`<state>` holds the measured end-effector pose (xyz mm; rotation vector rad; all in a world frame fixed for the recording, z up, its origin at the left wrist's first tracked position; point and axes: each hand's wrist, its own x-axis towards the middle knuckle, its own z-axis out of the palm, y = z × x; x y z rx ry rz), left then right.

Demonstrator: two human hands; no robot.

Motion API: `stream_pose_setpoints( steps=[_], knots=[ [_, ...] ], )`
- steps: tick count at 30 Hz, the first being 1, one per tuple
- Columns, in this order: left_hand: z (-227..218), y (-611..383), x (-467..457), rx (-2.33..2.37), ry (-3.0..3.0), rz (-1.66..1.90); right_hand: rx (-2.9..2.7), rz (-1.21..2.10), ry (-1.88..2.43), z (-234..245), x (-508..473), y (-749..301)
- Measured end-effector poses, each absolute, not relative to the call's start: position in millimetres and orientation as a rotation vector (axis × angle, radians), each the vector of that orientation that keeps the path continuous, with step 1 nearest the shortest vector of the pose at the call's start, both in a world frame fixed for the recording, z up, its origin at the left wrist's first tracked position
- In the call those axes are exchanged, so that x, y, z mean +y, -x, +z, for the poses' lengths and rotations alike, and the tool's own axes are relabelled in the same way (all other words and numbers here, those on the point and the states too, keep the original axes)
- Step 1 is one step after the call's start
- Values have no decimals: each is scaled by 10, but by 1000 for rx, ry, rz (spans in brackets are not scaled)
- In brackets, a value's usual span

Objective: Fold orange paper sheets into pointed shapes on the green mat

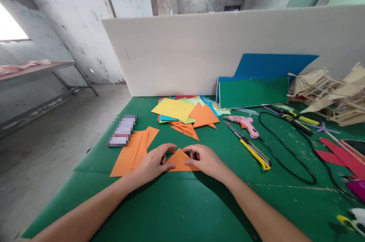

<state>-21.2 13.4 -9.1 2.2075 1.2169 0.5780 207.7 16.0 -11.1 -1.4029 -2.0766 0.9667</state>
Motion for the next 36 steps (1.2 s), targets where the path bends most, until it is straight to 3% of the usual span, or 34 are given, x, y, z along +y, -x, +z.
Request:
stream_pose_setpoints(
  steps=[14,19,36],
  knots=[
    [-44,93,46,1317,-2509,338,-2080,1078,1325,-116,129,-2114],
    [-46,90,37,1268,-2493,419,-2104,1026,1279,-106,116,-2101],
    [19,214,102,977,-2606,450,-2519,510,1073,-22,27,-2063]
  ],
)
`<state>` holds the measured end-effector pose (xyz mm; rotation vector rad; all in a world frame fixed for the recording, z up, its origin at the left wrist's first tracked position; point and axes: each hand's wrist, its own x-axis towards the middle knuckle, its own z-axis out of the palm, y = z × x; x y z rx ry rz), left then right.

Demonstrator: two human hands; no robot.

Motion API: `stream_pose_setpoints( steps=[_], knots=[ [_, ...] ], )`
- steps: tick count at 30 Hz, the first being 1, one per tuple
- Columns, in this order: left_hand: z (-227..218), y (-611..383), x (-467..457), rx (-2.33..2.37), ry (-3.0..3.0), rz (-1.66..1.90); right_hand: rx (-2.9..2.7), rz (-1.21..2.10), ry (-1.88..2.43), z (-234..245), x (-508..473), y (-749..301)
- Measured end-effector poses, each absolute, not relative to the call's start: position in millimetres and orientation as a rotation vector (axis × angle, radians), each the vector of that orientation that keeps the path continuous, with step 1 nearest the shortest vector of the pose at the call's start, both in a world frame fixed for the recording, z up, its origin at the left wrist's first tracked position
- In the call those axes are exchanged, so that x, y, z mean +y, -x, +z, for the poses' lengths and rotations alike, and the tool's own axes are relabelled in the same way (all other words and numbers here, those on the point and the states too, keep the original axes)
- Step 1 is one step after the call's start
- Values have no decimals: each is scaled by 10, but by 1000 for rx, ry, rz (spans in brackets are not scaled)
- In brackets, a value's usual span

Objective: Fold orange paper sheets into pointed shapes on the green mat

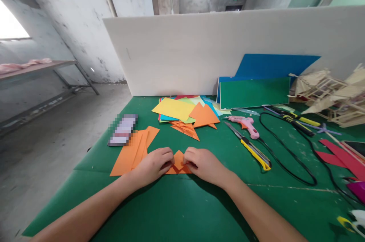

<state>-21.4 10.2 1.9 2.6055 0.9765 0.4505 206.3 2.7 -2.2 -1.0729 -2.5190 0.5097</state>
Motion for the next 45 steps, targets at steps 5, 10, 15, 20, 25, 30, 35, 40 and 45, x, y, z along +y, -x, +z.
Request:
stream_pose_setpoints(
  steps=[5,10,15,20,25,30,35,40,45],
  knots=[
    [17,245,125,914,-2658,408,-2613,475,1020,-3,41,-2078],
    [-35,211,151,1037,-2605,489,-2489,452,1086,-73,71,-2057],
    [-65,155,140,1170,-2522,532,-2382,534,1141,-97,91,-2034],
    [-61,145,125,1227,-2516,515,-2385,519,1147,-97,77,-2035],
    [-26,202,114,1044,-2669,436,-2567,383,1029,-93,70,-2063],
    [12,237,123,808,-2726,405,-2693,283,939,-62,66,-2094],
    [29,251,144,720,-2801,362,-2735,198,878,-53,63,-2103],
    [36,278,159,626,-2775,423,-2782,136,889,-28,48,-2096],
    [73,266,157,558,-2776,406,-2780,168,941,-22,34,-2095]
  ],
)
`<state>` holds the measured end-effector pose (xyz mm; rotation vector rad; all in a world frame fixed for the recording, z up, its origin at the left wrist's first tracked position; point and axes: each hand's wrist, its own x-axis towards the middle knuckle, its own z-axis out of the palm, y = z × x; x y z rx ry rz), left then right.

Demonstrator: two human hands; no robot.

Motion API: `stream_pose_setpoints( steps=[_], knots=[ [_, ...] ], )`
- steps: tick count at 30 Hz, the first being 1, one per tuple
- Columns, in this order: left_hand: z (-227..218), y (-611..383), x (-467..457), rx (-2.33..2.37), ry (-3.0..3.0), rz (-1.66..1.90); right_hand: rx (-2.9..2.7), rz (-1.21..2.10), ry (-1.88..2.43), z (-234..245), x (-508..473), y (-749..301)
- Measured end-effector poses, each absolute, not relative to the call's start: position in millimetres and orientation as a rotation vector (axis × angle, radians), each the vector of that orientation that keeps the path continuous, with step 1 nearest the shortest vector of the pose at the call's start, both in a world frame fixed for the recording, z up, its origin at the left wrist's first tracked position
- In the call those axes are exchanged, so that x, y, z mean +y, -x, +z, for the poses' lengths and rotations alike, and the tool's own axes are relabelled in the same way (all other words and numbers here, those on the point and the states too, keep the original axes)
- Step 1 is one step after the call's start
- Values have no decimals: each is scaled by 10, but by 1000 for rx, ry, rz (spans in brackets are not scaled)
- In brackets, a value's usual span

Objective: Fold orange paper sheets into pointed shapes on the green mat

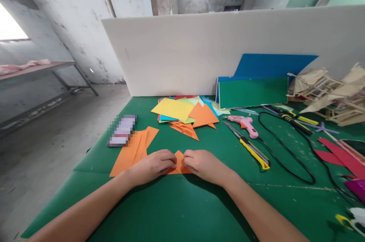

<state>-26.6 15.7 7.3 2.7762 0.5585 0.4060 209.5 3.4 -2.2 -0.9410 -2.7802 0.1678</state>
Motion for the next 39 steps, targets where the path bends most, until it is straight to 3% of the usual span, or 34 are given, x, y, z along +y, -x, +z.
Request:
stream_pose_setpoints(
  steps=[7,15,22,27,32,39],
  knots=[
    [127,240,179,527,-2842,359,-2787,150,954,-3,34,-2079],
    [42,133,-91,767,-3070,-62,-2767,259,1018,-15,44,-2078],
    [234,126,-154,805,-3018,-148,-2742,388,1044,32,46,-2074],
    [43,48,-329,967,-3141,-297,-2703,406,969,40,25,-2102],
    [-225,-99,-609,1195,-3375,-133,-2719,367,968,39,5,-2095],
    [-193,-155,-641,1178,-3507,11,-2787,309,1004,-9,30,-2030]
  ],
)
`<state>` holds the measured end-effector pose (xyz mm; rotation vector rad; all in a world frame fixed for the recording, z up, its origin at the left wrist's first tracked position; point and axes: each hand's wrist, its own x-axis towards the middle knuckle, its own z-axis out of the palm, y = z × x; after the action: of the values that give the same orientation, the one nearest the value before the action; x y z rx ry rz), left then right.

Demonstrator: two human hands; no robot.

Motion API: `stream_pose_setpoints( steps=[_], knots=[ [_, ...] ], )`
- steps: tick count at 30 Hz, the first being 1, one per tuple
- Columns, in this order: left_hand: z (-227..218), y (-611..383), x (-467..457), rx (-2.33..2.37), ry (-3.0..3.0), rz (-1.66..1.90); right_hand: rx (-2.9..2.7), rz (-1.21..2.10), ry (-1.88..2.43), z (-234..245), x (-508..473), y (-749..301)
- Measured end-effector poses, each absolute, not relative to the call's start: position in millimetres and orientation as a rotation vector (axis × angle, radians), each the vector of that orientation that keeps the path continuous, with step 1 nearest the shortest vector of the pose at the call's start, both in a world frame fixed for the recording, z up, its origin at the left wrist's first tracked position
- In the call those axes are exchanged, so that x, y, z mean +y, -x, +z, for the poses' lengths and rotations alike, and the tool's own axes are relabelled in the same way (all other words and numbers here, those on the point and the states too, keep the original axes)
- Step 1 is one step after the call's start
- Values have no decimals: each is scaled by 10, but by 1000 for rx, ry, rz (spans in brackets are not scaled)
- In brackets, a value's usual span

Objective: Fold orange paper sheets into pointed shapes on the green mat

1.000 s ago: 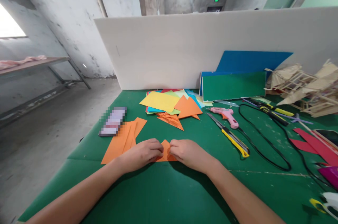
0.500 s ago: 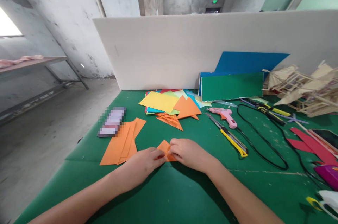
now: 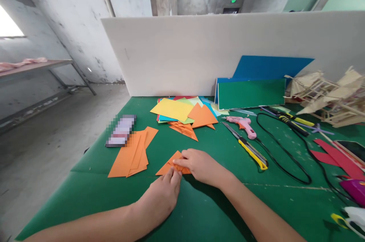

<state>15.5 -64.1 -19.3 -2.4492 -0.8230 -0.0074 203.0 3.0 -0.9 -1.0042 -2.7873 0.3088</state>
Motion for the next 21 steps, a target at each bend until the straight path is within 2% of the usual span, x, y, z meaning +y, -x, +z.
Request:
stream_pose_setpoints(
  steps=[6,21],
  knots=[
    [-172,-172,-638,-812,2412,-51,-2859,307,992,8,49,-1972],
    [-204,-185,-582,-774,2414,-65,-2875,70,1109,90,37,-1988]
  ],
)
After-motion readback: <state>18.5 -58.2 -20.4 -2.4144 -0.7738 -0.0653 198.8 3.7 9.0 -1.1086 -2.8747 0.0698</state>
